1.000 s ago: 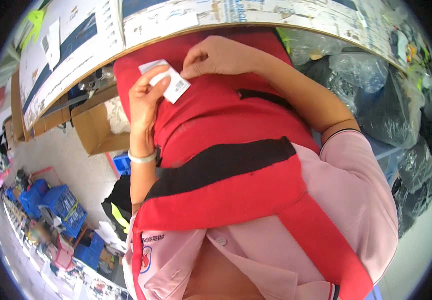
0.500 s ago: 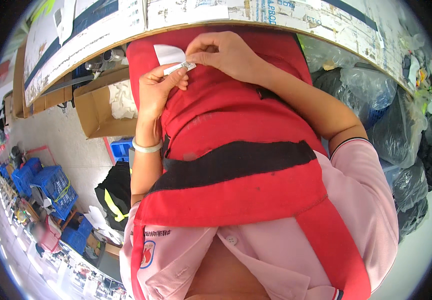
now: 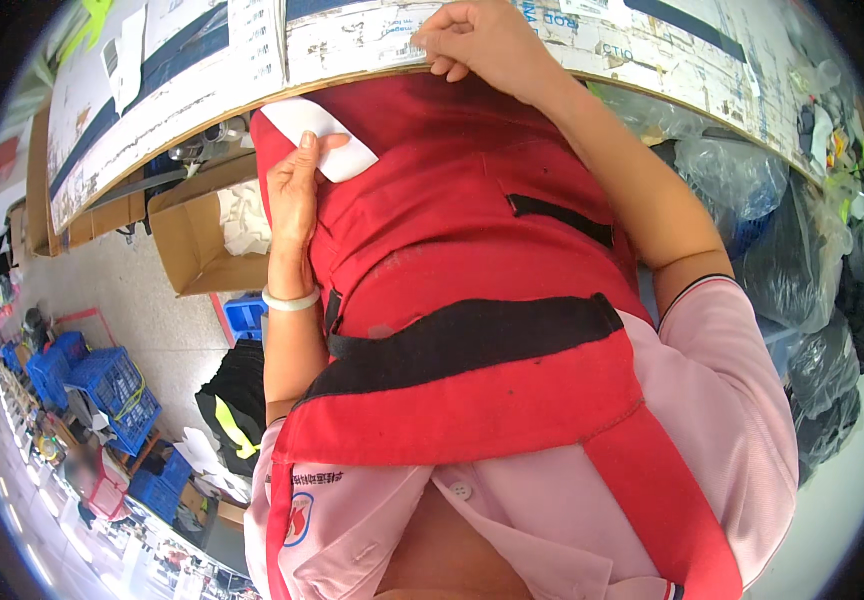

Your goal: The person is inspecting and checking small adhesive labels at a workstation.

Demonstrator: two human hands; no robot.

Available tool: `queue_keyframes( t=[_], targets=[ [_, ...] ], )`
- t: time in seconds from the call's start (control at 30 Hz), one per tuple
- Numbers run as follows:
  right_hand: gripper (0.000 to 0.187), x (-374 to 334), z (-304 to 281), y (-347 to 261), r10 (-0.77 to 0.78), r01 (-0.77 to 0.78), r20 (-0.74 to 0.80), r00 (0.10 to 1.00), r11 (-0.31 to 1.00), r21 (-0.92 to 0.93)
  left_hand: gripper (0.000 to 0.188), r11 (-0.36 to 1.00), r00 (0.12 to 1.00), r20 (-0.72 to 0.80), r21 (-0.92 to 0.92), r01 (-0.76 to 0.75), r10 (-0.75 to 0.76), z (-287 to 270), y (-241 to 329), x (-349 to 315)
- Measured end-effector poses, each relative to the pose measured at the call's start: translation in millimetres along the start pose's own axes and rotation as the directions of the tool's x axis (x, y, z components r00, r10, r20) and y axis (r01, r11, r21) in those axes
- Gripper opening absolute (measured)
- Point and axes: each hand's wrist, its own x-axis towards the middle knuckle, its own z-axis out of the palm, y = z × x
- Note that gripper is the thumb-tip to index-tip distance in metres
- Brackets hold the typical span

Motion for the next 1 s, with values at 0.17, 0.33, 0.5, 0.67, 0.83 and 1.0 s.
queue_keyframes(
  t=[0.17,0.33,0.5,0.67,0.83,1.0],
  targets=[
    [0.016,11,-4,-7,0.114,-0.118,0.034,0.993,0.977,0.176,0.037,1.0,1.0,0.02,-0.019,-0.013,0.014,4,1,4],
    [0.016,12,1,-10,0.1,-0.103,0.03,0.995,0.978,0.18,0.028,0.995,1.0,0.008,-0.098,0.0,0.001,2,-11,6],
    [0.021,12,0,3,0.058,-0.06,0.021,0.998,0.992,0.108,0.024,0.994,1.0,-0.004,-0.104,-0.023,0.023,5,-8,5],
    [0.021,11,2,3,0.041,-0.042,0.013,0.999,0.995,0.089,0.023,0.996,1.0,-0.003,-0.084,0.004,-0.004,4,-9,4],
    [0.02,11,3,4,0.041,-0.042,0.012,0.999,0.995,0.09,0.022,0.996,1.0,-0.012,-0.088,-0.019,0.018,4,-11,5],
    [0.016,12,3,2,0.09,-0.092,0.02,0.996,0.983,0.158,0.021,0.995,1.0,-0.01,-0.097,-0.015,0.014,4,-12,6]
  ],
)
